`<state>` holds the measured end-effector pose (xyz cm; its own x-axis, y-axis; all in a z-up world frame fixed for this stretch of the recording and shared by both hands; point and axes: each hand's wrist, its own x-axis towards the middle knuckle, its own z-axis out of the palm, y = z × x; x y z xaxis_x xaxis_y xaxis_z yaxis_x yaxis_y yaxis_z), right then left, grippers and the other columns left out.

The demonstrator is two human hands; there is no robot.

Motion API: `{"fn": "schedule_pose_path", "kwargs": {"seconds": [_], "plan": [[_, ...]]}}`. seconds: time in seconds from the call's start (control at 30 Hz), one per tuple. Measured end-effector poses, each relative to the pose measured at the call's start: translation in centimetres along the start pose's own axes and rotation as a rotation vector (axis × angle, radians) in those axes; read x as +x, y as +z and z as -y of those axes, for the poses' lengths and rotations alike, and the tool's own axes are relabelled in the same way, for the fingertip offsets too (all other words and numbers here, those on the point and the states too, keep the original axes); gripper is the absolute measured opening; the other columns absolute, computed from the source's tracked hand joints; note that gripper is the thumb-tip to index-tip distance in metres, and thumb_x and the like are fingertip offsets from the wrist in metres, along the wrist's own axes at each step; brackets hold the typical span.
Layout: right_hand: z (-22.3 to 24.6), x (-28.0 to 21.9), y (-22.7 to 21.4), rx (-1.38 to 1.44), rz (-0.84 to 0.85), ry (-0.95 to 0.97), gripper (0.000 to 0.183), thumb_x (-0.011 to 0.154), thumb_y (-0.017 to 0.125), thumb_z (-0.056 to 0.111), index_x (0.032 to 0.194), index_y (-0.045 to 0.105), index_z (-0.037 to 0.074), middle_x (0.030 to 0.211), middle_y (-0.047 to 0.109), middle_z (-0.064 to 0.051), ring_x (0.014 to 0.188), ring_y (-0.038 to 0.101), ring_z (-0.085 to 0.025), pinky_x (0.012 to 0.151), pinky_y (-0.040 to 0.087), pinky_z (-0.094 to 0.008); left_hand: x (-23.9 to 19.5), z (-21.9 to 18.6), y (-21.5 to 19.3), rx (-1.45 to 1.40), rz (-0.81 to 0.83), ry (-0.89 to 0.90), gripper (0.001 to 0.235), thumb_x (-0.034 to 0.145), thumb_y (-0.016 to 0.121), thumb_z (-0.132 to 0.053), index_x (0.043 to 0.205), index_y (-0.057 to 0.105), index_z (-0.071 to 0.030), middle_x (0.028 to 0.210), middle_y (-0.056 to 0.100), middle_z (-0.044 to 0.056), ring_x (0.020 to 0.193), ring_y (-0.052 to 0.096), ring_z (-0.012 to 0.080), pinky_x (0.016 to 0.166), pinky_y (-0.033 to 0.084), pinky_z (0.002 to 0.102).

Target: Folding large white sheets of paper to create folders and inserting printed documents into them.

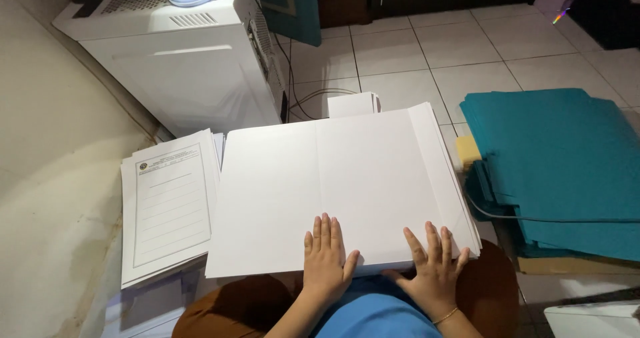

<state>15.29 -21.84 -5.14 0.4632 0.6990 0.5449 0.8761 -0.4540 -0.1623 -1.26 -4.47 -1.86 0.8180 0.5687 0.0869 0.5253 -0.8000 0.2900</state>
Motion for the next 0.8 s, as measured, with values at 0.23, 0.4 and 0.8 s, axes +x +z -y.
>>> {"fn": "schedule_pose_path", "kwargs": {"seconds": [0.23, 0.4, 0.8], "plan": [[0.0, 0.0, -0.1, -0.031, -0.003, 0.001, 0.114, 0.062, 0.056, 0.088, 0.156, 0.027, 0.029, 0.166, 0.017, -0.016, 0.153, 0.008, -0.041, 0.111, -0.001, -0.074, 2.7, 0.2, -0.9, -0.024, 0.069, -0.03, 0.086, 0.101, 0.037, -0.055, 0.155, 0.014, 0.008, 0.164, 0.003, 0.032, 0.152, -0.011, 0.0418, 0.117, -0.005, 0.058], [0.1, 0.1, 0.0, -0.028, 0.014, 0.021, 0.11, 0.065, 0.052, 0.089, 0.154, 0.031, 0.029, 0.165, 0.02, -0.016, 0.152, 0.01, -0.042, 0.111, -0.001, -0.076, 10.6, 3.1, -0.3, -0.012, -0.045, -0.057, 0.093, 0.096, 0.048, -0.06, 0.153, 0.025, 0.011, 0.159, 0.02, 0.036, 0.152, 0.005, 0.0467, 0.117, 0.005, 0.063], [-0.6, -0.9, 1.7, -0.081, 0.083, 0.065, 0.115, 0.06, 0.056, 0.092, 0.155, 0.027, 0.035, 0.163, 0.02, -0.015, 0.151, 0.011, -0.043, 0.11, 0.0, -0.077, 31.1, 7.2, 2.9, -0.038, -0.169, -0.393, 0.096, 0.094, 0.042, -0.06, 0.155, 0.019, 0.01, 0.164, 0.014, 0.03, 0.154, -0.002, 0.0429, 0.119, 0.003, 0.061]]}}
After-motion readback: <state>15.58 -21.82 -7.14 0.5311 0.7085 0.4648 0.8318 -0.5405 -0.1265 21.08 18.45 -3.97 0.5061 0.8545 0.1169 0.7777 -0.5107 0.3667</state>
